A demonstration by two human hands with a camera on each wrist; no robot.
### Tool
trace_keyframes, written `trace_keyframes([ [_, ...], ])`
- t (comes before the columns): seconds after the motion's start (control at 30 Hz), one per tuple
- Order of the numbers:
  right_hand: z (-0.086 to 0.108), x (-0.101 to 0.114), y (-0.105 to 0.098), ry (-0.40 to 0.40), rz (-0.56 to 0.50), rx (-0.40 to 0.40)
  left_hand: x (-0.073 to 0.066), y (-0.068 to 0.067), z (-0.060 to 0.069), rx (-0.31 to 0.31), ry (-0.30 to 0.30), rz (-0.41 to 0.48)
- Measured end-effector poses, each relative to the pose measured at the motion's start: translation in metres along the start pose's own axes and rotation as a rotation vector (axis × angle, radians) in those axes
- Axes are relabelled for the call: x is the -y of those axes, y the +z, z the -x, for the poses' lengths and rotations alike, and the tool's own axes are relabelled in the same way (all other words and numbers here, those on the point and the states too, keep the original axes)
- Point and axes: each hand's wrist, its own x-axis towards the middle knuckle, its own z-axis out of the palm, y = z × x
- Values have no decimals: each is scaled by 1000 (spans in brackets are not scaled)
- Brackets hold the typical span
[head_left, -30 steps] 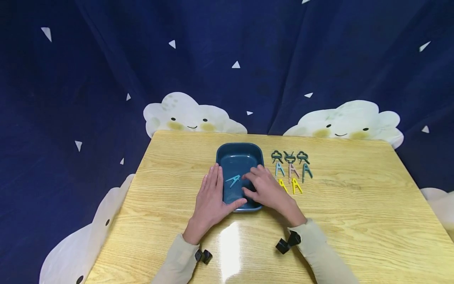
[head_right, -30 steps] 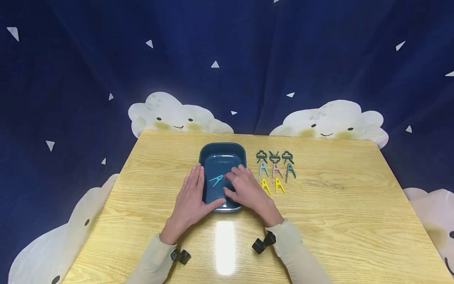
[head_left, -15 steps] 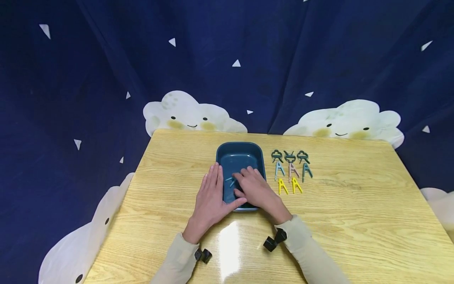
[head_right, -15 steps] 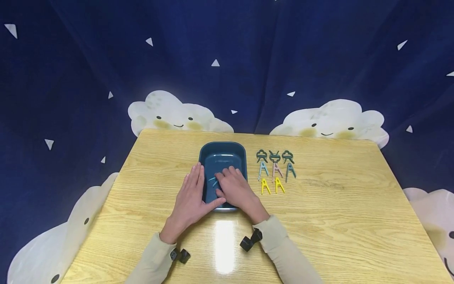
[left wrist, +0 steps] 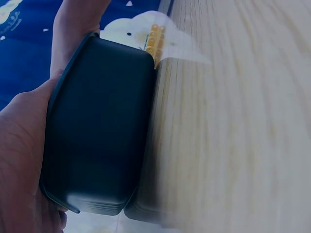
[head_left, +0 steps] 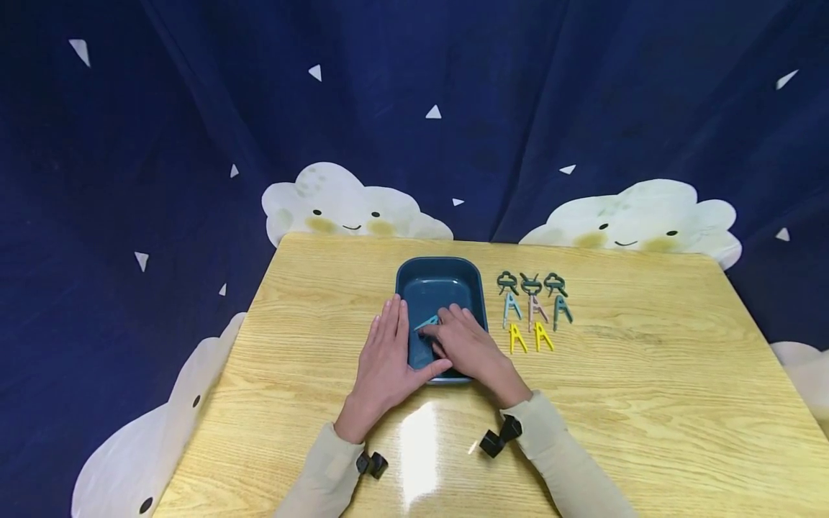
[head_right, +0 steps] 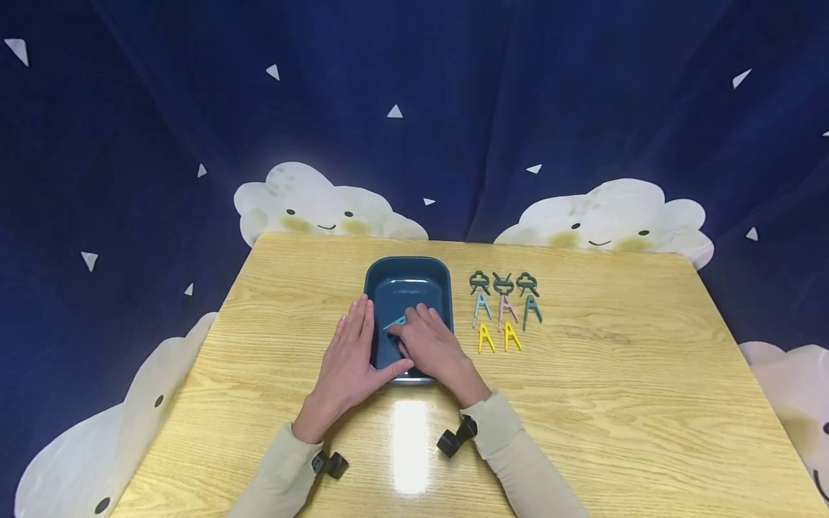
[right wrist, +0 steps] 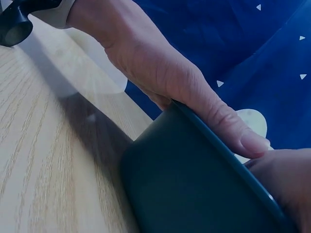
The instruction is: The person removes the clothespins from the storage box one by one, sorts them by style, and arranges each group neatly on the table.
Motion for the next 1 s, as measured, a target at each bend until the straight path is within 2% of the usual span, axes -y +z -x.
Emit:
trace_keyframes([
  [0.33, 1, -3, 0, -29, -14, -45, 1, 1, 0, -2, 3, 12],
  [0.6, -2, -2, 0, 37, -25, -84, 1, 2, -1, -13, 3, 6],
  [0.73, -2, -1, 2, 67, 34, -76, 1, 2, -1, -17, 6, 3],
  [0.87, -1, 0, 4, 59, 104, -67, 1, 2, 0, -20, 10, -3],
  [1.0, -1, 0, 4, 36, 104, -53, 1, 3, 0, -27, 9, -1],
])
